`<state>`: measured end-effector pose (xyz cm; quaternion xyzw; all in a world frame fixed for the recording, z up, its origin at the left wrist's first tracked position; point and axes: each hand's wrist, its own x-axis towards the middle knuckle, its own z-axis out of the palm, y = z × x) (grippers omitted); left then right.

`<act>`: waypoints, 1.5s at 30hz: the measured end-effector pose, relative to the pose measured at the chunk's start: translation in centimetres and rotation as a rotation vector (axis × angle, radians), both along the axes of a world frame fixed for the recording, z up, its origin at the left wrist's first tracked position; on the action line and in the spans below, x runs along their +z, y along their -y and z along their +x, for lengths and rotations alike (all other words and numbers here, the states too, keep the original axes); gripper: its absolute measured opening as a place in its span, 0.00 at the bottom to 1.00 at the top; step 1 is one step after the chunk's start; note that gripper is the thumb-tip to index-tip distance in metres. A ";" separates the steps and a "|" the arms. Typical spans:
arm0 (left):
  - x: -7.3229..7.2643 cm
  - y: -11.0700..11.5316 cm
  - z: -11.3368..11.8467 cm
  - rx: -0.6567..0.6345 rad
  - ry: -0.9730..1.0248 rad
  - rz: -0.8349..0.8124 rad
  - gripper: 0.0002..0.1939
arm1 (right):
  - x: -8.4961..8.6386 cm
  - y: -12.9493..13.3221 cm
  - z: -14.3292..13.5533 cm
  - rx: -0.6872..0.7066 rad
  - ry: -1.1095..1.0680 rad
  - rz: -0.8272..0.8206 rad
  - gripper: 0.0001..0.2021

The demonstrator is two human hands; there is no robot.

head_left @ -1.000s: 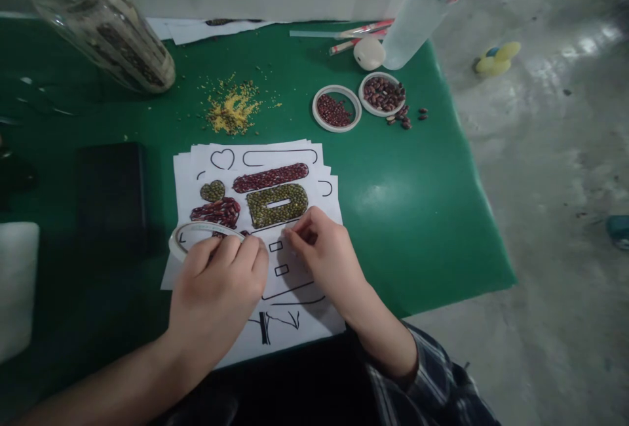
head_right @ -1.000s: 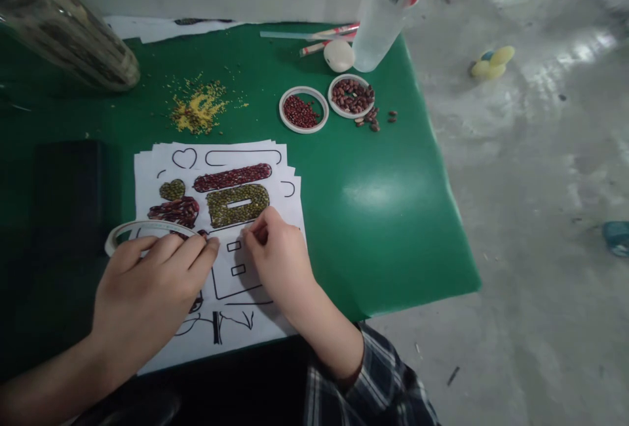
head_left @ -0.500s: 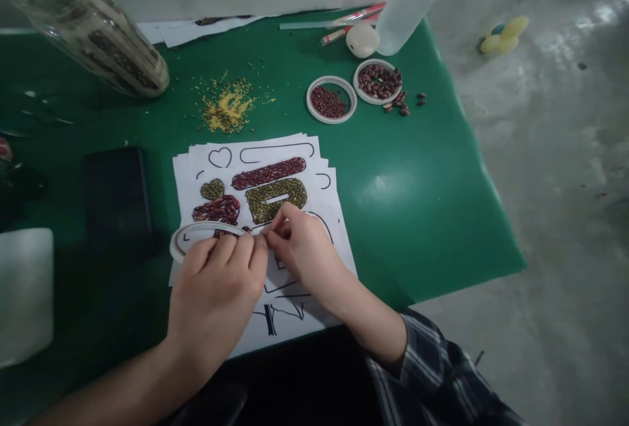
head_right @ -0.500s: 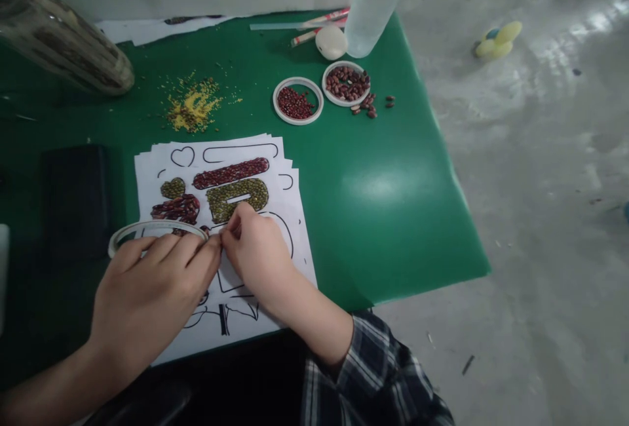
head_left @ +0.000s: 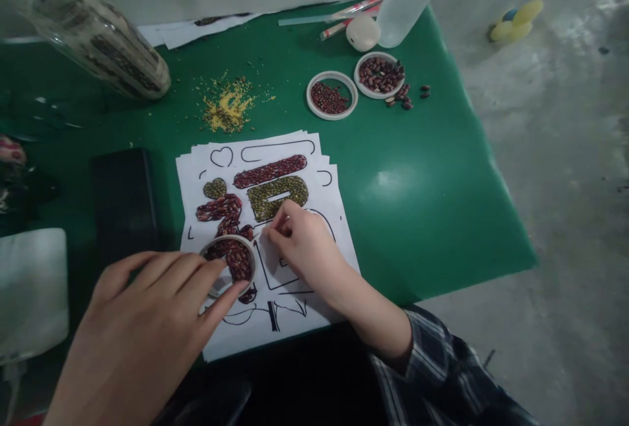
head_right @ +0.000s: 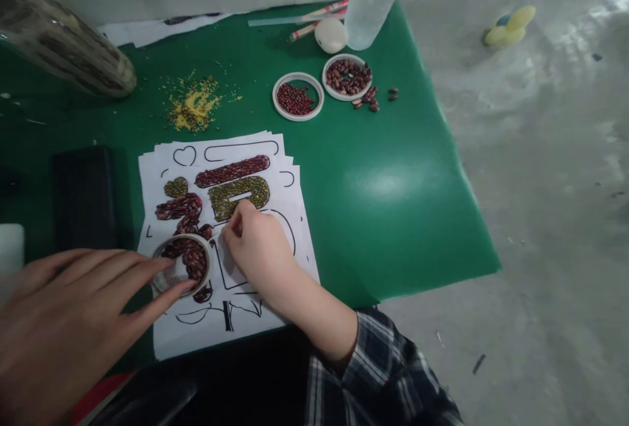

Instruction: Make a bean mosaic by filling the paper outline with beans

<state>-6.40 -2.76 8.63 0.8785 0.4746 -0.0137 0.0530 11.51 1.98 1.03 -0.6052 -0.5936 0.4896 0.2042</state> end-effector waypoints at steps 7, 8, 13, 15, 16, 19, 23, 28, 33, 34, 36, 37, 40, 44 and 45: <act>-2.3 1.5 0.5 0.025 -0.040 -0.081 0.18 | 0.4 0.0 -0.1 0.017 0.049 0.000 0.04; -2.5 1.8 0.5 0.025 -0.018 -0.077 0.18 | 0.5 0.0 -0.1 0.021 0.057 -0.003 0.04; -2.7 2.2 0.6 -0.026 0.057 -0.004 0.17 | 0.3 0.1 -0.1 0.031 0.057 0.021 0.05; -2.4 2.1 0.8 -0.043 0.080 0.045 0.18 | 0.2 0.2 -0.1 0.033 0.057 0.037 0.05; -2.2 2.0 0.9 -0.057 0.086 0.068 0.19 | 0.0 0.2 -0.2 0.035 0.059 0.040 0.05; -1.6 1.4 1.3 -0.113 0.095 0.127 0.17 | -0.3 0.2 -0.2 0.039 0.082 0.030 0.06; -0.9 0.6 2.1 -0.153 0.105 0.160 0.12 | -0.4 0.3 -0.3 0.025 0.090 0.044 0.09; -1.0 0.1 3.6 -0.171 0.126 0.177 0.08 | -0.1 0.2 -0.4 0.007 0.095 0.029 0.10; -1.2 0.2 4.6 -0.187 0.115 0.177 0.08 | 0.1 -0.1 -0.4 0.011 0.113 0.042 0.10; -1.3 0.3 4.6 -0.199 0.109 0.186 0.08 | 0.2 -0.1 -0.4 0.024 0.113 0.050 0.10; -1.6 0.6 4.5 -0.239 0.089 0.219 0.05 | 0.4 -0.4 -0.4 0.059 0.118 0.064 0.11; -1.8 0.7 4.4 -0.257 0.080 0.239 0.06 | 0.5 -0.6 -0.4 0.080 0.126 0.066 0.10; -2.4 1.0 4.1 -0.277 0.075 0.263 0.07 | 0.9 -1.5 -0.3 0.152 0.171 0.042 0.09; -2.9 1.3 3.7 -0.241 0.115 0.218 0.06 | 0.9 -2.4 -0.1 0.280 0.156 -0.018 0.09; -2.9 1.3 3.6 -0.225 0.126 0.210 0.06 | 0.8 -2.4 0.0 0.289 0.152 -0.014 0.09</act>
